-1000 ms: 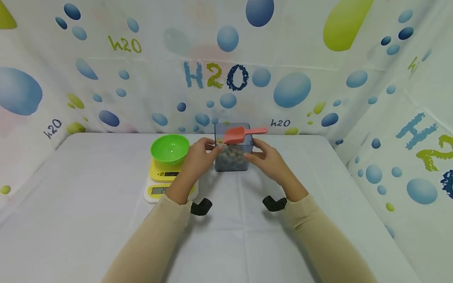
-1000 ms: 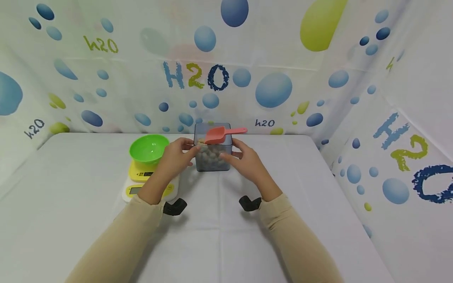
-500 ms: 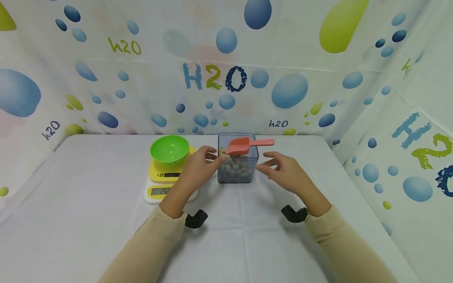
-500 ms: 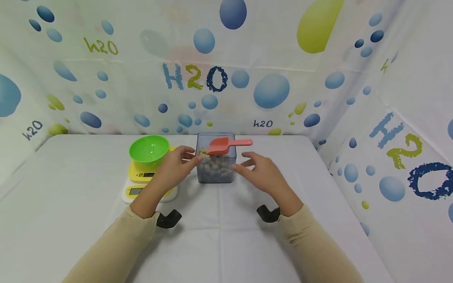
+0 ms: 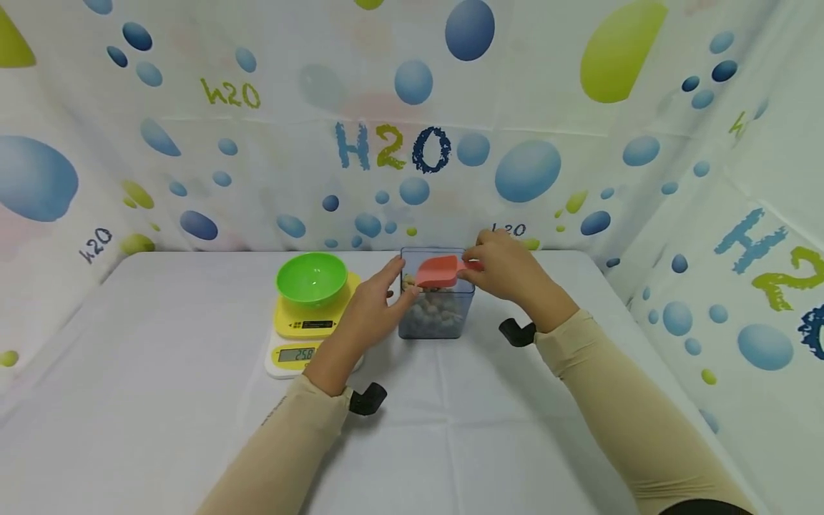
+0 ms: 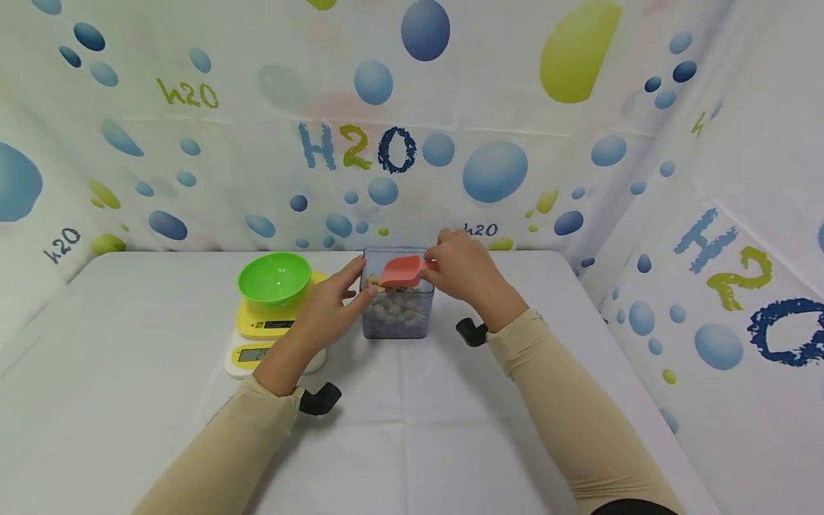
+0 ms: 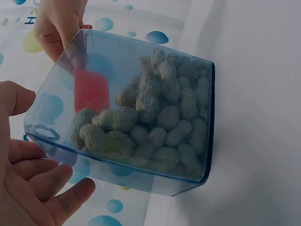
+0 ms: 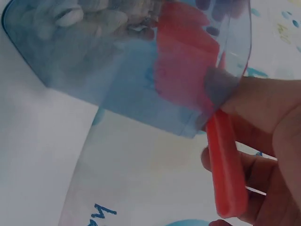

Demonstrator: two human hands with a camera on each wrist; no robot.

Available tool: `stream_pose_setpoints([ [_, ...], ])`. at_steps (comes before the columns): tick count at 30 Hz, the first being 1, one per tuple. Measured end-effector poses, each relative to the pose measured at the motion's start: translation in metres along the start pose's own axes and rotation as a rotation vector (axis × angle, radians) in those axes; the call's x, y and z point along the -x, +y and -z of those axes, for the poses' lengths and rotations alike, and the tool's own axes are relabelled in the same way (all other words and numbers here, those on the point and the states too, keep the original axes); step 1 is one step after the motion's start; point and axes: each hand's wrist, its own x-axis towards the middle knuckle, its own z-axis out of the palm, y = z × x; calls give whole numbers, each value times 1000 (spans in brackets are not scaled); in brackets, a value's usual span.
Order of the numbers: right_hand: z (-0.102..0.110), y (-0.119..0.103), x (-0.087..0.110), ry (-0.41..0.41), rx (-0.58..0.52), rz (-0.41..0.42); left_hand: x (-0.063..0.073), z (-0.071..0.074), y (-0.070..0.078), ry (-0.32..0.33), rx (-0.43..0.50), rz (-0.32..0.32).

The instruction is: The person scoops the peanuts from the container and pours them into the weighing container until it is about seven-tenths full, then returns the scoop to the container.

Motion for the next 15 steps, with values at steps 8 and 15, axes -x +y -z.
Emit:
stream_pose_setpoints([
  [8, 10, -2, -4, -56, -34, 18, -1, -8, -5, 18, 32, -60],
  [15, 31, -4, -1, -110, 60, 50, -3, -14, -2, 23, 40, -73],
])
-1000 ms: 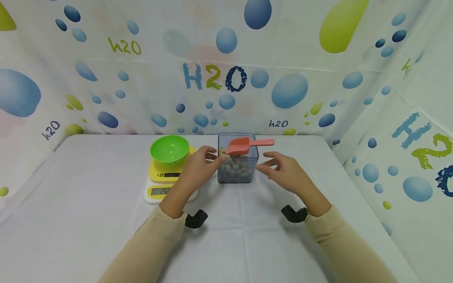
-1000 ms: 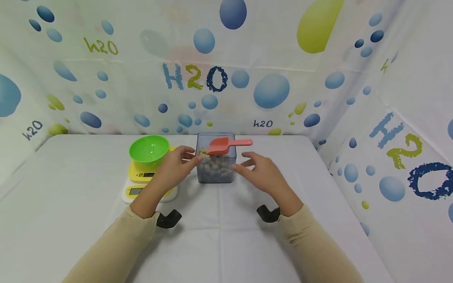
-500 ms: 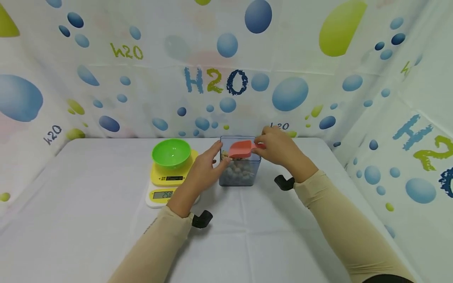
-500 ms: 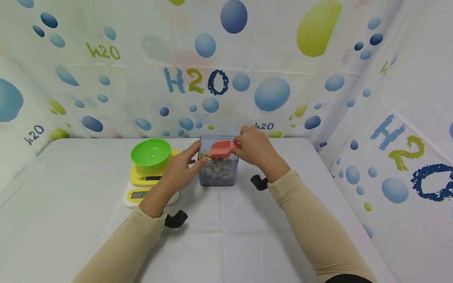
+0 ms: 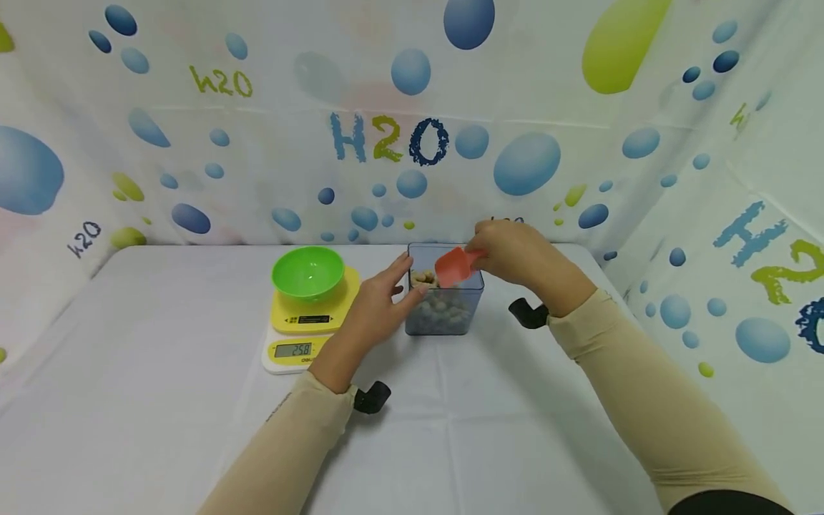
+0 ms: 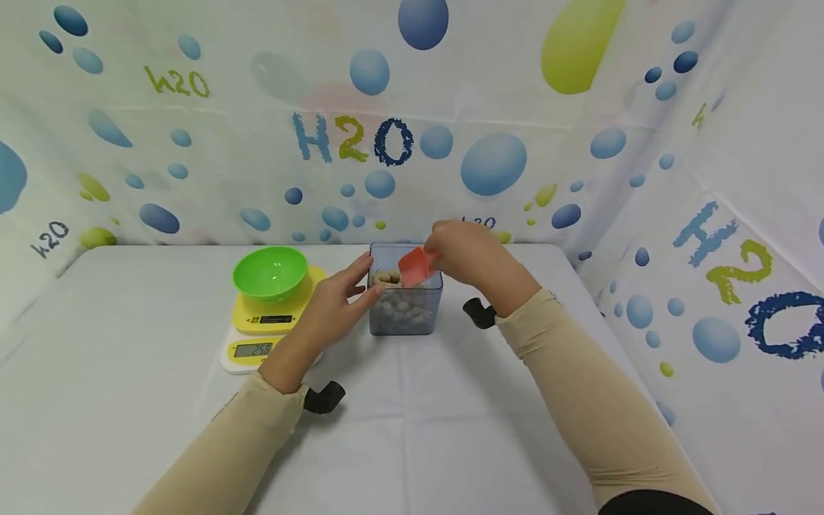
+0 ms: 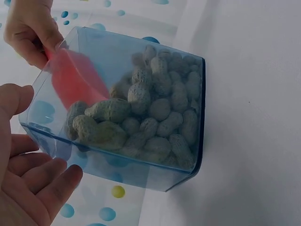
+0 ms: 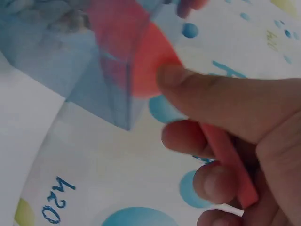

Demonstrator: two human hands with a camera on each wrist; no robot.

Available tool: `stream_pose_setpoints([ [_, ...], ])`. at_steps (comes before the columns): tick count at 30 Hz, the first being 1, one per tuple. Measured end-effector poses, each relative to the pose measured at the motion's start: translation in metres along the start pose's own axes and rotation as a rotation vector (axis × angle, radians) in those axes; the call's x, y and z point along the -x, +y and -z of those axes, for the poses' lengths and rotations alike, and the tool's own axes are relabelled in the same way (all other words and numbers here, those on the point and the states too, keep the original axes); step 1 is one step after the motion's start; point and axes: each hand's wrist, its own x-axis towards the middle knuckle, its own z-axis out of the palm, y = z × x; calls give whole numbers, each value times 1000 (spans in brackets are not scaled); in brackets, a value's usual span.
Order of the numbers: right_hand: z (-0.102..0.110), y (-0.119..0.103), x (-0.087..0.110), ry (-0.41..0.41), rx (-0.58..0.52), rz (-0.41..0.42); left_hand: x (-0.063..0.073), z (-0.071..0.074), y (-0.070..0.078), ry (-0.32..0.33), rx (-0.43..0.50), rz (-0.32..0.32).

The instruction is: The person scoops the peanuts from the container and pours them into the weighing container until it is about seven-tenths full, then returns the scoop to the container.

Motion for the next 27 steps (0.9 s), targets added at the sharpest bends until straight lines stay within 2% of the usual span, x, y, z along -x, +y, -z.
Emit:
stream_pose_setpoints([
  [3, -8, -2, -4, -15, -29, 47, 0, 0, 1, -1, -1, 16],
  [6, -21, -4, -8, 14, -45, 85, -1, 0, 2, 8, -3, 7],
  [10, -31, -4, -9, 25, -59, 89, -2, -1, 3, 26, -5, -15],
  [17, -22, 7, -7, -39, -148, 96, -2, -2, 3, 19, 3, -11],
  [21, -23, 16, -8, -46, -224, 76, -3, -2, 3, 13, 13, -17],
  [23, -27, 16, -11, -46, -208, 62, -4, -3, 3, 6, 21, -7],
  [27, -34, 9, -19, -38, -71, 54, -4, -3, 2, -4, 31, 20],
])
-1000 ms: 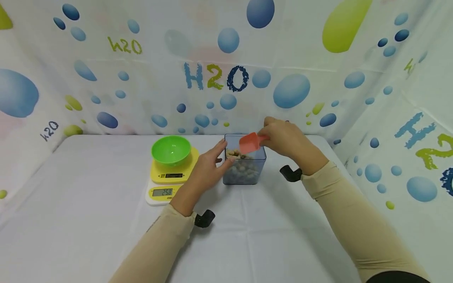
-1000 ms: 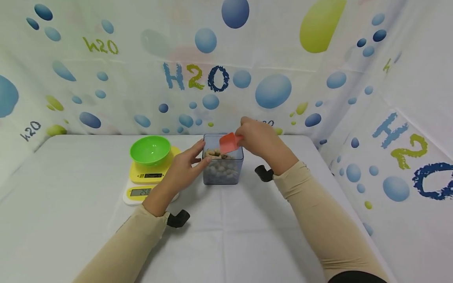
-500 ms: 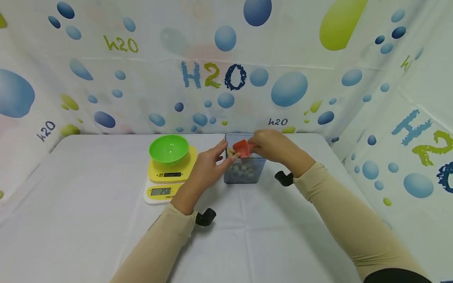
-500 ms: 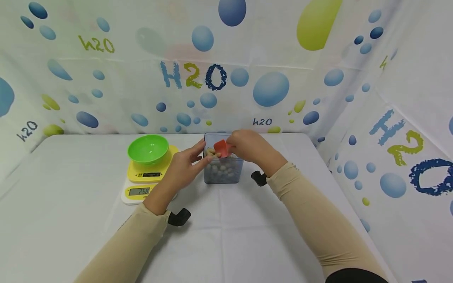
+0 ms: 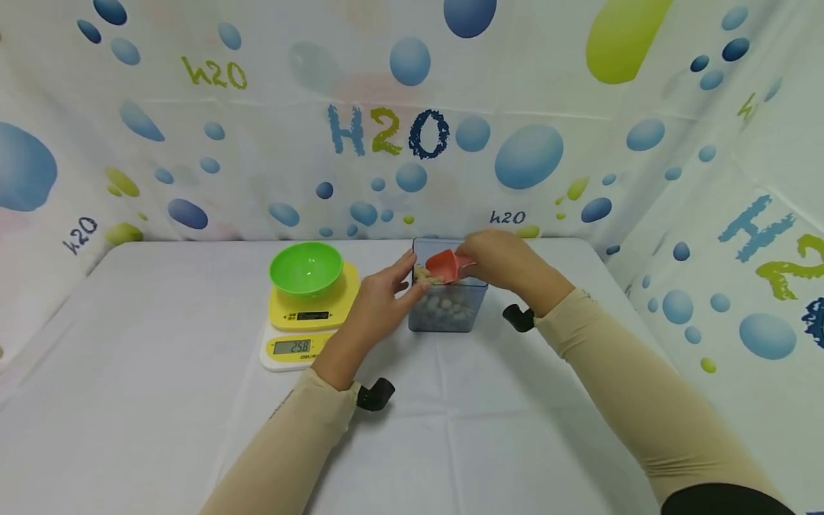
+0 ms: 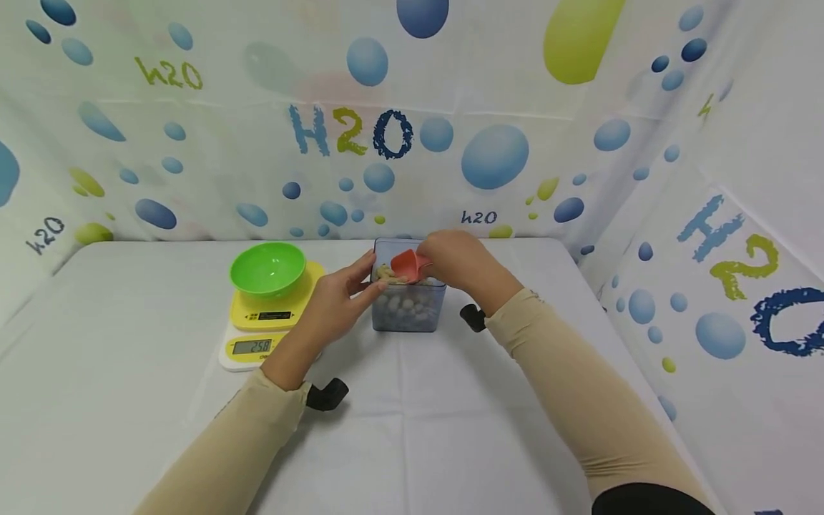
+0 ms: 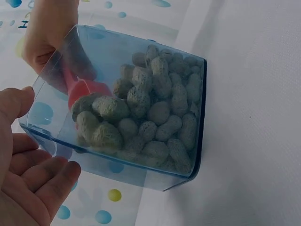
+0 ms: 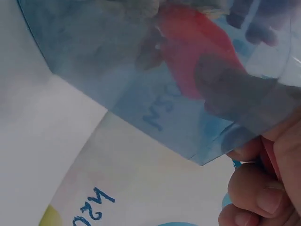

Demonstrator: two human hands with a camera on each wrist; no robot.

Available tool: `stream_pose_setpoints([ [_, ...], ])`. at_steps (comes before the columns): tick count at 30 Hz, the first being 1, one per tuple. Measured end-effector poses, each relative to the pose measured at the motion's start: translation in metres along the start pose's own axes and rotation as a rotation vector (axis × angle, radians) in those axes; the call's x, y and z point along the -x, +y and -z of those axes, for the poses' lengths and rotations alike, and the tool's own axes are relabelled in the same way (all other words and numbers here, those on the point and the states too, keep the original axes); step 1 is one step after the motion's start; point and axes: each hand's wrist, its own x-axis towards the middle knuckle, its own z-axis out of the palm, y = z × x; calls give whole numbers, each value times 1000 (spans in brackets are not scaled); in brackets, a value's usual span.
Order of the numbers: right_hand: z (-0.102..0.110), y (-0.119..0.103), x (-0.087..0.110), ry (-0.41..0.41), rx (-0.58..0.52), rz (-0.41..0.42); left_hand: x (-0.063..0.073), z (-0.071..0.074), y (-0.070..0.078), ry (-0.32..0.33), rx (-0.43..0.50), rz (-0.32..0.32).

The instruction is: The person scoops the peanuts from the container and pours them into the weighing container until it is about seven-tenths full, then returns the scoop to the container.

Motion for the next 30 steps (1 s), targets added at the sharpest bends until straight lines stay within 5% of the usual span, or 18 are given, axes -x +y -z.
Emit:
stream_pose_setpoints([
  [3, 2, -2, 1, -18, 49, 12, 0, -1, 1, 4, -2, 9],
  [9, 15, 0, 12, -33, -54, 0, 0, -1, 4, 5, -4, 8],
  [15, 1, -8, 7, 26, -29, 58, 0, 1, 2, 0, -4, 5],
  [25, 6, -8, 5, -4, -91, 9, 1, 3, 1, 4, -7, 55],
  [30, -1, -11, 5, 51, -11, 12, 1, 3, 3, 5, -7, 48],
])
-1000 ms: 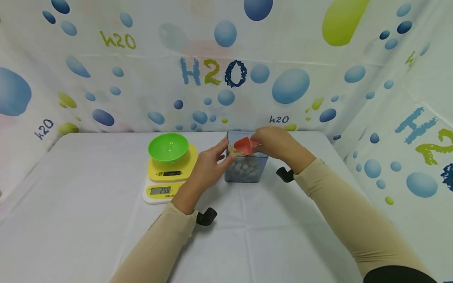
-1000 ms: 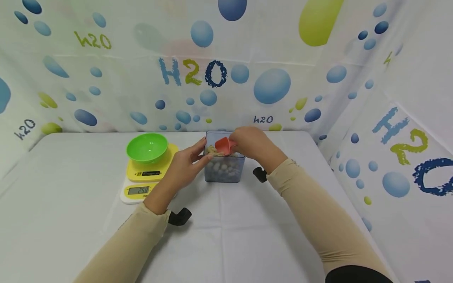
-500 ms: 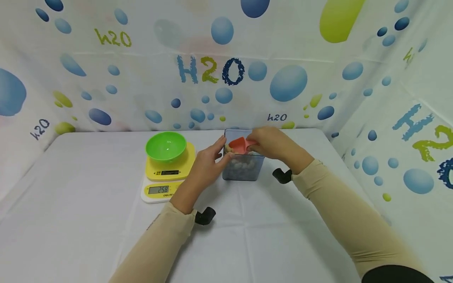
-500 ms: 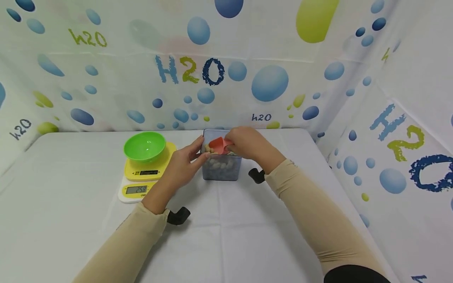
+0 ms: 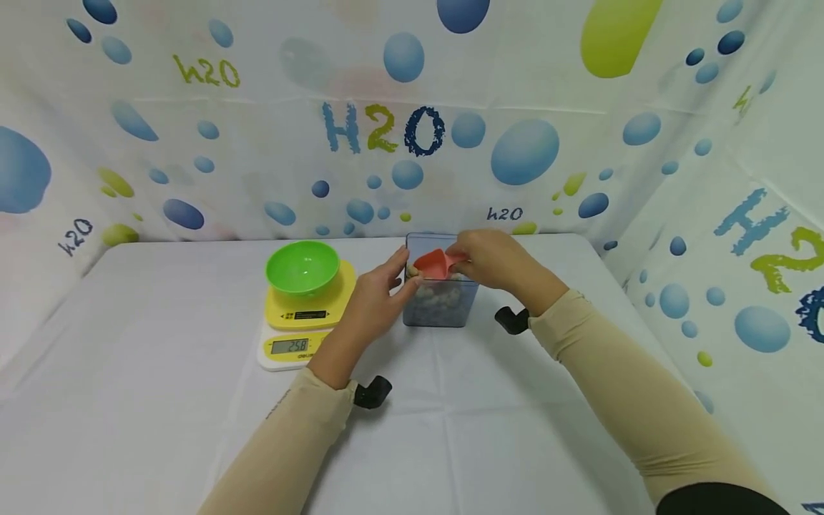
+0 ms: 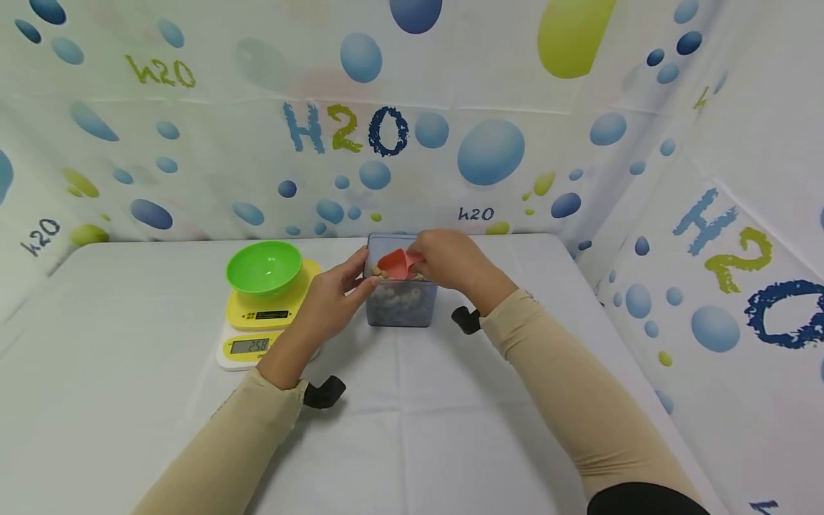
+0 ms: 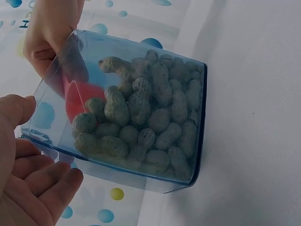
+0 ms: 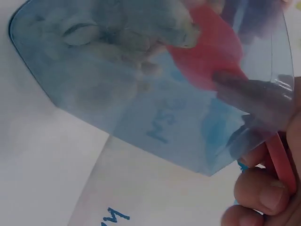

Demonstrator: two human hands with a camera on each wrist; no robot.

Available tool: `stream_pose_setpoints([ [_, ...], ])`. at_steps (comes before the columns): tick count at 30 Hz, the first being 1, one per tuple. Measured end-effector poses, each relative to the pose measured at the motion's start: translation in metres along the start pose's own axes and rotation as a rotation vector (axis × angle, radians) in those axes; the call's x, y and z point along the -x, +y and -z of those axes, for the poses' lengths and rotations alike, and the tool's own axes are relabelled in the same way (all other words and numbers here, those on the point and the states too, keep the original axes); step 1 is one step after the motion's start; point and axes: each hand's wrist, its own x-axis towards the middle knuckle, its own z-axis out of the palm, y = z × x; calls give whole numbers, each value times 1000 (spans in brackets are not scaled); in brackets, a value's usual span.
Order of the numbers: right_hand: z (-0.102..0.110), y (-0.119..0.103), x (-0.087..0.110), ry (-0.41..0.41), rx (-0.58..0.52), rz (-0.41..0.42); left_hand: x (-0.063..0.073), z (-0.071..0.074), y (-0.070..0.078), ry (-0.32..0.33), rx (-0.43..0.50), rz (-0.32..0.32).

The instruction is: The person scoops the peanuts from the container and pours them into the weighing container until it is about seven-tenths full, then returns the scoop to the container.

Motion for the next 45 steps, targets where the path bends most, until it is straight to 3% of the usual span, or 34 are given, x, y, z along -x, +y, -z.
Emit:
stream_pose_setpoints([
  [6, 3, 4, 4, 143, 217, 118, 0, -2, -1, -6, 0, 0],
  [9, 7, 5, 6, 181, 249, 144, 0, -3, -1, -7, -3, -7],
  [14, 6, 6, 10, 89, 113, 162, 0, -6, 0, -11, -4, -9],
  [19, 9, 13, 14, -14, 53, 77, 0, -10, 3, -32, 7, -8],
  [27, 3, 12, 14, -17, -45, 43, -1, -8, 5, -21, -10, -5],
  [34, 13, 17, 18, -89, -235, -95, 0, -7, 3, -12, -11, 0],
  [37, 15, 15, 18, -73, -154, -47, 0, -7, 2, -7, -3, -9],
  [42, 12, 8, 15, 20, 44, 130, -1, -6, 1, 5, -3, -22],
  [45, 12, 8, 15, -10, 11, 131, -2, -7, 3, 2, -1, -16],
])
